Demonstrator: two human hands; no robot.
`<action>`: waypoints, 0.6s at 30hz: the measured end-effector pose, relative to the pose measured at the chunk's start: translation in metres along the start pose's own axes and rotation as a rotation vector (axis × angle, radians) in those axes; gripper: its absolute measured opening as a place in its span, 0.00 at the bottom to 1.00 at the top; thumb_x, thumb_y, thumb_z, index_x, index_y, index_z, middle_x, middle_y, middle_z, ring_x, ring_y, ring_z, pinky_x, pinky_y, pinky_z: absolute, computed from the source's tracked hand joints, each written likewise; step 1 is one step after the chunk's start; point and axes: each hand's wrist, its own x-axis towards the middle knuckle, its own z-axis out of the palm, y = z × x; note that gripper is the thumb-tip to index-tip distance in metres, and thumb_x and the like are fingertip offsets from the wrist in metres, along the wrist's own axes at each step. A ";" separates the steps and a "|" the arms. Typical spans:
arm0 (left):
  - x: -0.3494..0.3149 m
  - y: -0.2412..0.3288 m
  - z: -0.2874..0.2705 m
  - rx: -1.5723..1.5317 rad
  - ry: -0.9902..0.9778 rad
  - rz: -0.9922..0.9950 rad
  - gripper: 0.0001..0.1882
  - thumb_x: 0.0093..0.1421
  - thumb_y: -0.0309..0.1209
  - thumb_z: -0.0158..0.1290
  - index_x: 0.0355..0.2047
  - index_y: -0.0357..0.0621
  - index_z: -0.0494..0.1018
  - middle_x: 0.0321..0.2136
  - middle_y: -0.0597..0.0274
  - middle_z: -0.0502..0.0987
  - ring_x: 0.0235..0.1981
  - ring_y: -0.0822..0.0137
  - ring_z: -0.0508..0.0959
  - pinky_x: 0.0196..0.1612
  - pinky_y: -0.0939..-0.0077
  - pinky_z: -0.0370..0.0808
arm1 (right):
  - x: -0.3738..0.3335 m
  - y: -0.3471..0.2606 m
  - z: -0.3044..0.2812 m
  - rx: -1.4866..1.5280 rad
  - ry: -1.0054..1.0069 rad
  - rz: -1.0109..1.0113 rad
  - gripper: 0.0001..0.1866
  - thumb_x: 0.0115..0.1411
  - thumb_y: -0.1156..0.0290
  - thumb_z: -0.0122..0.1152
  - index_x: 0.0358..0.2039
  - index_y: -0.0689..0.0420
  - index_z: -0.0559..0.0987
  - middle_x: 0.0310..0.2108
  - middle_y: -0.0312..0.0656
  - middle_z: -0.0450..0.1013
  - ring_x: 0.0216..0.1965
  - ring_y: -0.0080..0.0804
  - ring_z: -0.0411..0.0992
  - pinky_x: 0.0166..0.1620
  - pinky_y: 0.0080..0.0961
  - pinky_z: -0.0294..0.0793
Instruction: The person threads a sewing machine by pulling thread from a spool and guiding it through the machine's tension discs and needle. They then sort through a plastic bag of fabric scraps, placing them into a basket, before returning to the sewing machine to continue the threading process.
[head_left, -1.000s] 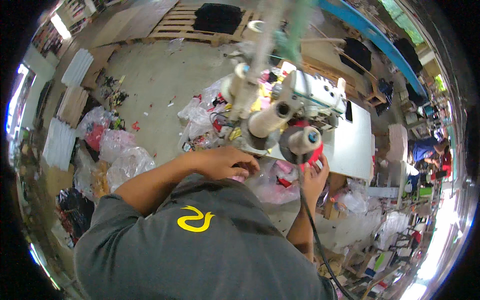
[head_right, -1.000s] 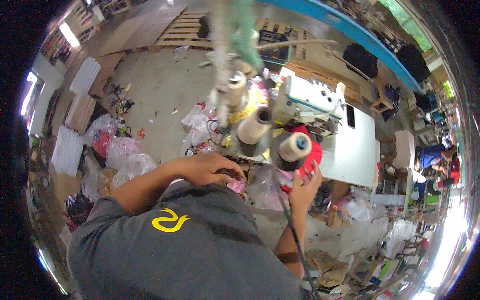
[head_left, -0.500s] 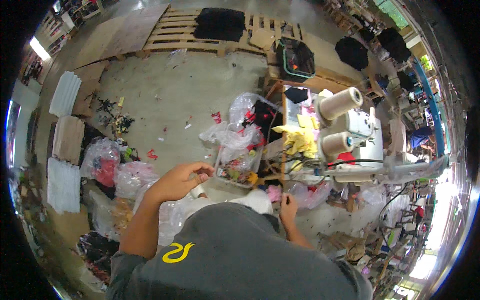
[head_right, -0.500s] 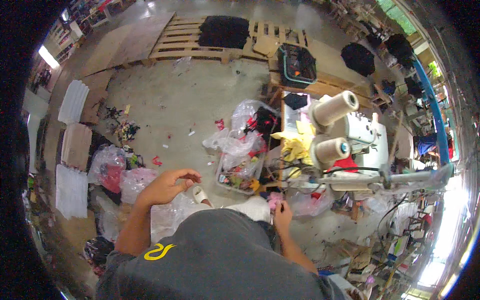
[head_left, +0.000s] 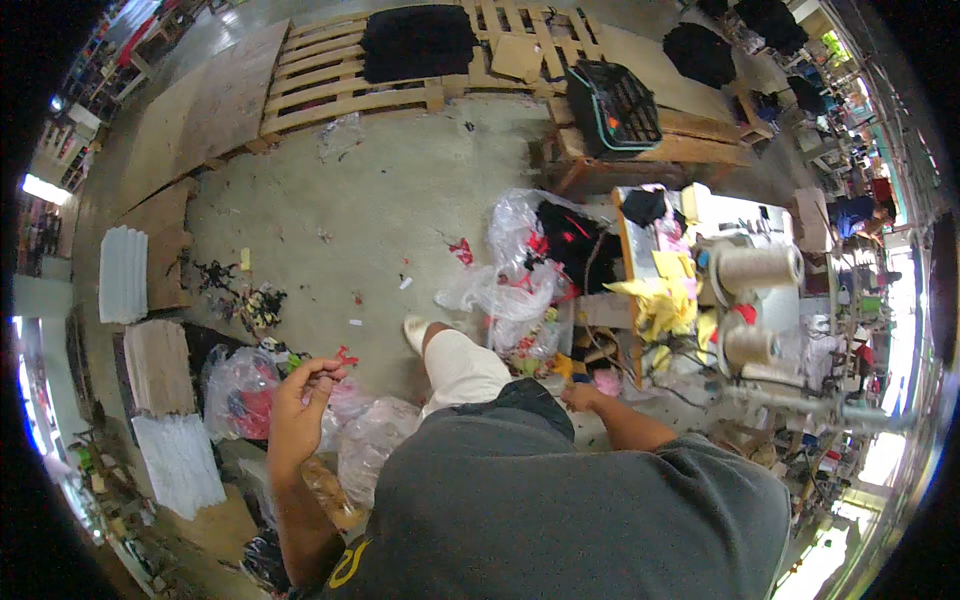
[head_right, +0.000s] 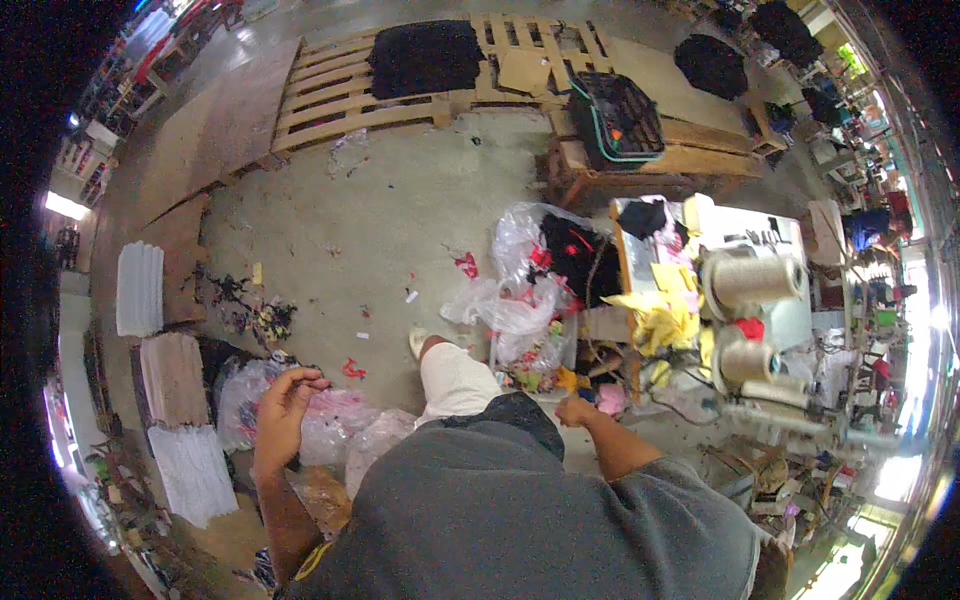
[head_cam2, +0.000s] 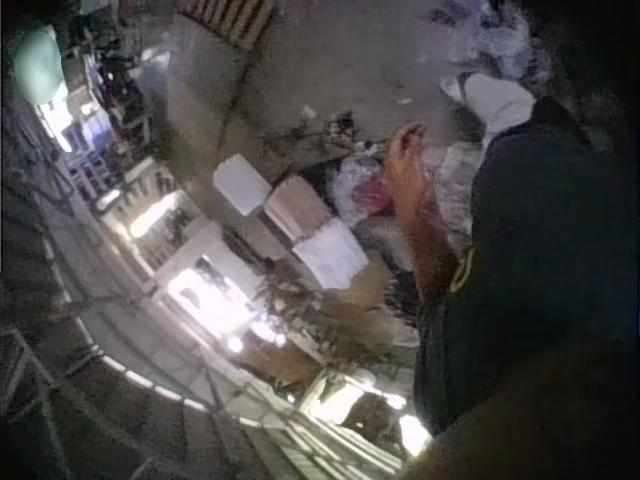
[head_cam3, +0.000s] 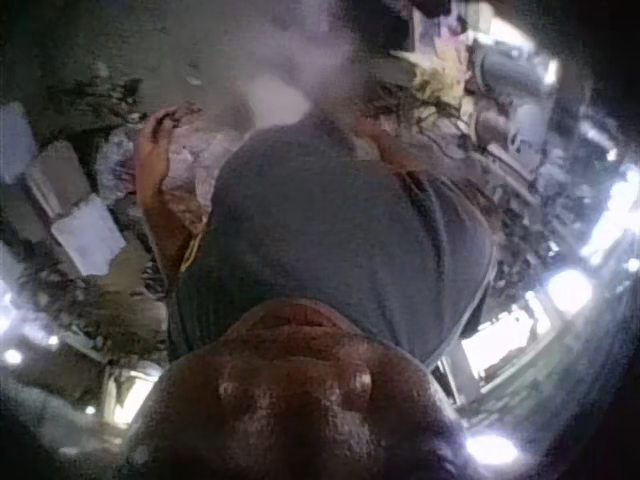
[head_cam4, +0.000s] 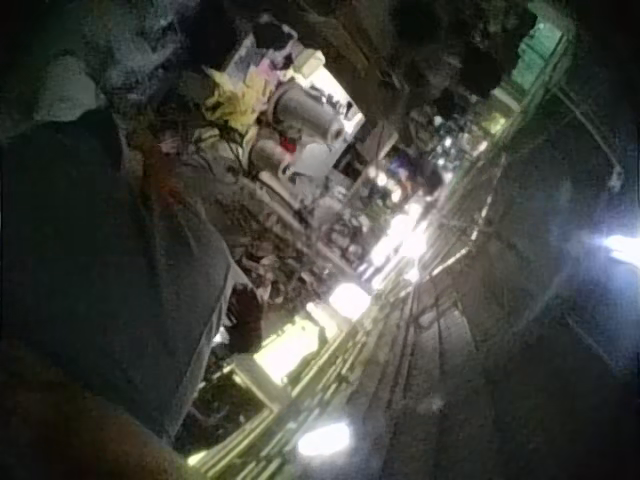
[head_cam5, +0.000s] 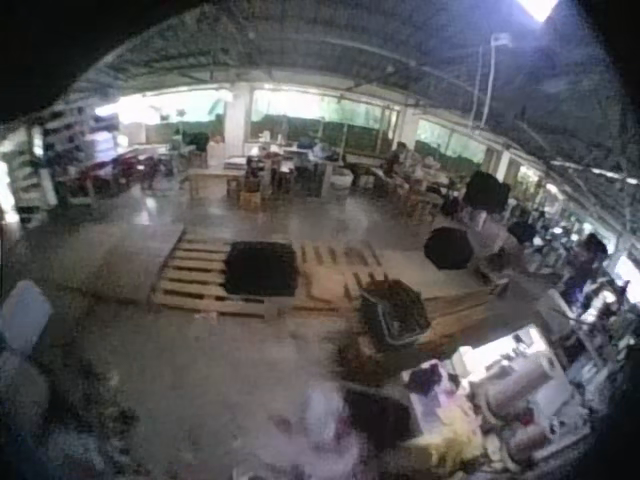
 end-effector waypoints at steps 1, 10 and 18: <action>0.021 -0.005 -0.012 0.013 0.002 -0.037 0.13 0.68 0.28 0.51 0.50 0.36 0.74 0.42 0.56 0.81 0.45 0.68 0.80 0.52 0.73 0.73 | 0.014 0.003 -0.016 0.157 0.012 -0.012 0.12 0.61 0.63 0.60 0.43 0.52 0.79 0.28 0.39 0.79 0.31 0.37 0.79 0.36 0.33 0.78; 0.308 -0.074 -0.077 -0.238 -0.354 -0.288 0.16 0.71 0.36 0.47 0.52 0.39 0.73 0.44 0.60 0.80 0.43 0.68 0.79 0.48 0.74 0.73 | 0.185 -0.034 -0.309 0.259 0.597 0.320 0.16 0.62 0.59 0.58 0.47 0.53 0.79 0.30 0.42 0.81 0.31 0.32 0.80 0.36 0.33 0.78; 0.488 -0.162 -0.173 0.184 -0.160 -0.649 0.14 0.70 0.37 0.46 0.48 0.40 0.74 0.34 0.62 0.78 0.34 0.68 0.76 0.38 0.70 0.74 | 0.152 -0.123 -0.615 0.783 0.830 0.141 0.15 0.67 0.61 0.55 0.47 0.57 0.78 0.31 0.42 0.79 0.33 0.29 0.77 0.39 0.30 0.76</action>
